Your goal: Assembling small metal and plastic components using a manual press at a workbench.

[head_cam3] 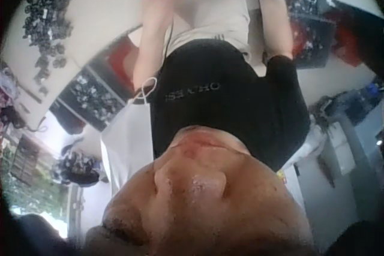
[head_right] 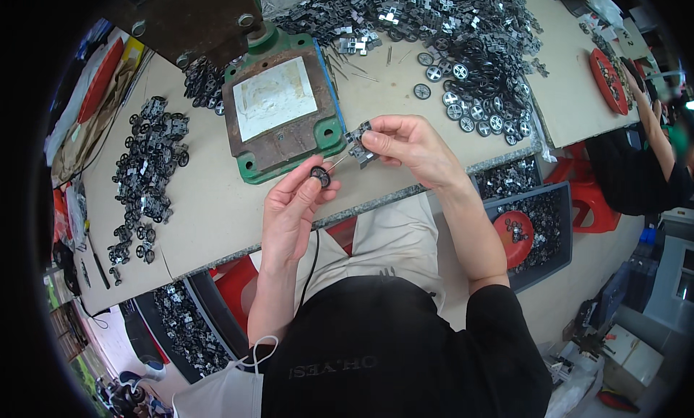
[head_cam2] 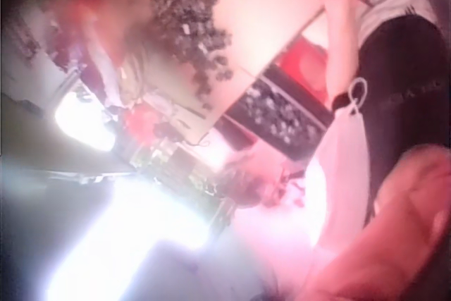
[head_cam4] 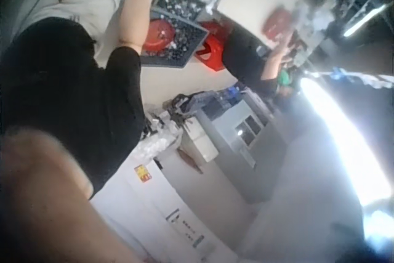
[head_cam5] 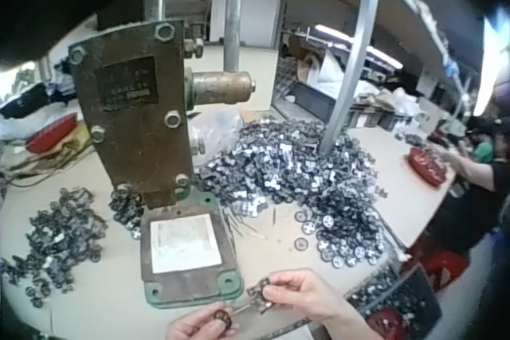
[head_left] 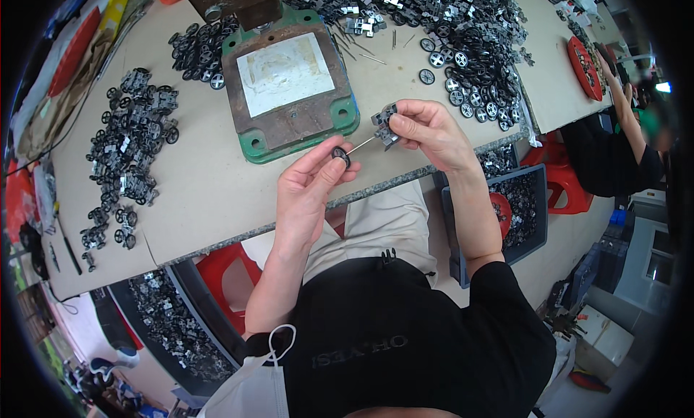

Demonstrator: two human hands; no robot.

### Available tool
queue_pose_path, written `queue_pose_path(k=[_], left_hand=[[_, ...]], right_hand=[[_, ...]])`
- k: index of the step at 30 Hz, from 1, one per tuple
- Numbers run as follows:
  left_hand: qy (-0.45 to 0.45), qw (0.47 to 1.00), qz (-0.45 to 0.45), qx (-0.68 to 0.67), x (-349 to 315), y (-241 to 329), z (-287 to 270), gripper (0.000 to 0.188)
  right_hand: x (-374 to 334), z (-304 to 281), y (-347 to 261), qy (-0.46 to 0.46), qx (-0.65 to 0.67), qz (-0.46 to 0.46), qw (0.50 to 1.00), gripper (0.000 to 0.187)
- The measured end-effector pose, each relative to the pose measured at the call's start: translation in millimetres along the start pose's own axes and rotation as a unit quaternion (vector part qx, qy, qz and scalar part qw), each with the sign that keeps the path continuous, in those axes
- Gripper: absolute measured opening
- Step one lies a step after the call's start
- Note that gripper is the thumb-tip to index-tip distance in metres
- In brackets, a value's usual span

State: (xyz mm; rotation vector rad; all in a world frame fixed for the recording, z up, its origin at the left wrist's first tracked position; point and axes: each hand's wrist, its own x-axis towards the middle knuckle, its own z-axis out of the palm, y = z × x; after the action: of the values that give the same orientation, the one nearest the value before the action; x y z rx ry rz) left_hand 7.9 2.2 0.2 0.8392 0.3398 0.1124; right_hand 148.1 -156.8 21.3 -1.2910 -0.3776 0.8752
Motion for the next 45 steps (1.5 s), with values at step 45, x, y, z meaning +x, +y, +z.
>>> queue_pose_path(k=[45], left_hand=[[-0.029,0.993,-0.058,-0.095,-7,-1,-8,0.031]], right_hand=[[0,13,-9,-0.022,-0.366,-0.381,0.849,0.025]])
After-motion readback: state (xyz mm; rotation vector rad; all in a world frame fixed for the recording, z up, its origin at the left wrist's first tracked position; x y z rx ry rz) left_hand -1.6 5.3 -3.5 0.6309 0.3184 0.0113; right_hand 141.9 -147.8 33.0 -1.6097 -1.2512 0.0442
